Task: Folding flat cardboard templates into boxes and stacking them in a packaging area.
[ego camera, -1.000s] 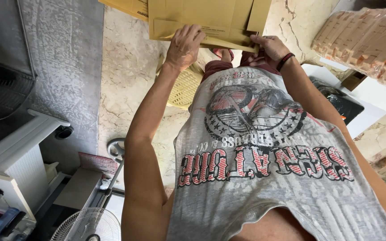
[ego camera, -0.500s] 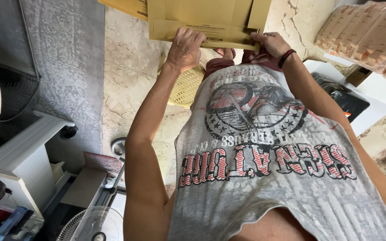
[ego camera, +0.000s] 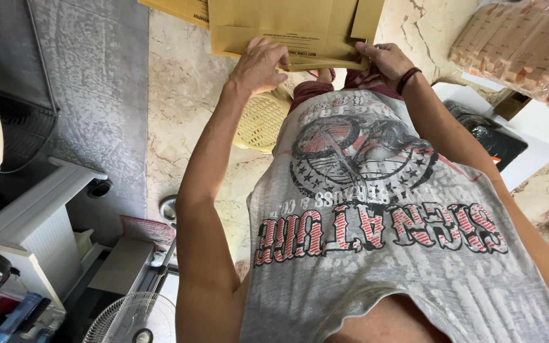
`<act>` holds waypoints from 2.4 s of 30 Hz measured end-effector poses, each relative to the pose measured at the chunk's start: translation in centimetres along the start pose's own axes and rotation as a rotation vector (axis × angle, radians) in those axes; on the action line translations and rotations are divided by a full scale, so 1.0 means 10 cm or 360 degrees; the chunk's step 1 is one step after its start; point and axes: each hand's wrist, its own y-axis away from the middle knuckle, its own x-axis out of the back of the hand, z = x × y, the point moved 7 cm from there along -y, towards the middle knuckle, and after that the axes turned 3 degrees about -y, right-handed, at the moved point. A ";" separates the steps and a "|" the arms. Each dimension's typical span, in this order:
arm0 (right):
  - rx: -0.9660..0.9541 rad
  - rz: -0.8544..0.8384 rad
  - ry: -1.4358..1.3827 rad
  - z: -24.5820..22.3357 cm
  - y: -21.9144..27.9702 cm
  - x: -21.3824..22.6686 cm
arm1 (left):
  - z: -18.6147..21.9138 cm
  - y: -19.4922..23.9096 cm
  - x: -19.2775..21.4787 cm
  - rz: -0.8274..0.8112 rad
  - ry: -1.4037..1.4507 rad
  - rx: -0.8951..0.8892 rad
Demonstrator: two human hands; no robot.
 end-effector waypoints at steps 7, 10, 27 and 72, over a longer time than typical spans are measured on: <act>0.0007 0.0030 0.0050 -0.07 0.12 -0.05 | 0.07 0.05 0.17 0.0433 -0.0312 -0.0269; -0.0003 0.0015 0.0104 -0.07 0.14 -0.08 | 0.04 0.07 0.25 0.0307 -0.0087 -0.0107; 0.0176 -0.0039 -0.0030 -0.01 0.09 -0.03 | 0.01 -0.28 -0.38 0.0179 -0.0563 0.0015; 0.0186 0.0036 0.0141 0.04 0.04 -0.01 | 0.28 -0.17 0.02 -0.0419 -0.0795 -0.0074</act>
